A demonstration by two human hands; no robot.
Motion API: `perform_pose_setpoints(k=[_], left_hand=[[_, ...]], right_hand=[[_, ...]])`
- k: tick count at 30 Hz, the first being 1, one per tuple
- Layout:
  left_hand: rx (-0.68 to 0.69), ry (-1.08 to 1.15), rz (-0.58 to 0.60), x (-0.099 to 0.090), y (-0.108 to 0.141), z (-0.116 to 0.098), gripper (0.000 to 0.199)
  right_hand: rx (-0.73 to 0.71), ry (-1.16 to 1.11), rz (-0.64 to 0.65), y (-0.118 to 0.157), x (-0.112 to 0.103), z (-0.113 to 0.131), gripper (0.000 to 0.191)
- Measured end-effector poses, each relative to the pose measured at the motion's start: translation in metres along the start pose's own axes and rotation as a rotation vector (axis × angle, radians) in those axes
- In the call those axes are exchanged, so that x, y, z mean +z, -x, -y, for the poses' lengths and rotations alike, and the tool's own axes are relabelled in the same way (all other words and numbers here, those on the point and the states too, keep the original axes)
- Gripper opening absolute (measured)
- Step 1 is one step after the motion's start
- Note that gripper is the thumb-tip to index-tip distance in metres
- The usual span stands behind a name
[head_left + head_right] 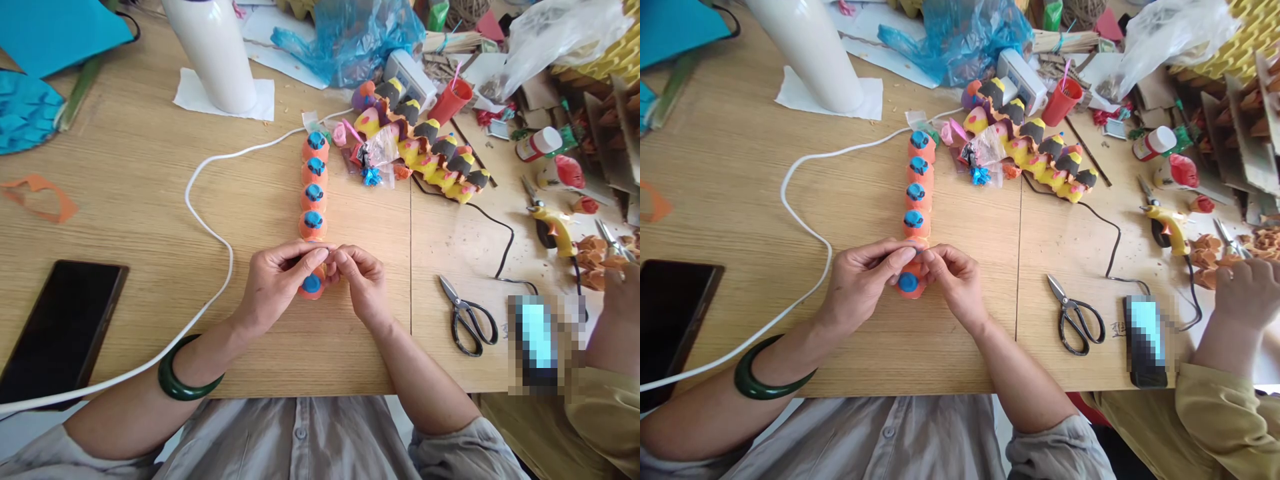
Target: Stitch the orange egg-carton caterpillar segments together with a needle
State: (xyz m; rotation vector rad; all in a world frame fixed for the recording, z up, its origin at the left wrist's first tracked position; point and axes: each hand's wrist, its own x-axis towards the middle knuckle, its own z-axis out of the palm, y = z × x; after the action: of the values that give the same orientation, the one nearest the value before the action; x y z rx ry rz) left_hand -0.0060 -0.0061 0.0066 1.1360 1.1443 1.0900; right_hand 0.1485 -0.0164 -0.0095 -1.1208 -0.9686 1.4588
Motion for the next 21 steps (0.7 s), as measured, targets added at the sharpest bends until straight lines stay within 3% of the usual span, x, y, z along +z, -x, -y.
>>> perform_pose_setpoints(k=[14, 21], left_hand=[[-0.009, 0.085, 0.084, 0.0005, 0.0003, -0.0006, 0.016], [-0.074, 0.084, 0.02, 0.0, 0.0003, -0.0006, 0.013]], right_hand=[[0.0, -0.006, 0.014, 0.0003, 0.0009, 0.0011, 0.036], [-0.004, -0.024, 0.016, -0.0005, -0.0004, -0.002, 0.035]])
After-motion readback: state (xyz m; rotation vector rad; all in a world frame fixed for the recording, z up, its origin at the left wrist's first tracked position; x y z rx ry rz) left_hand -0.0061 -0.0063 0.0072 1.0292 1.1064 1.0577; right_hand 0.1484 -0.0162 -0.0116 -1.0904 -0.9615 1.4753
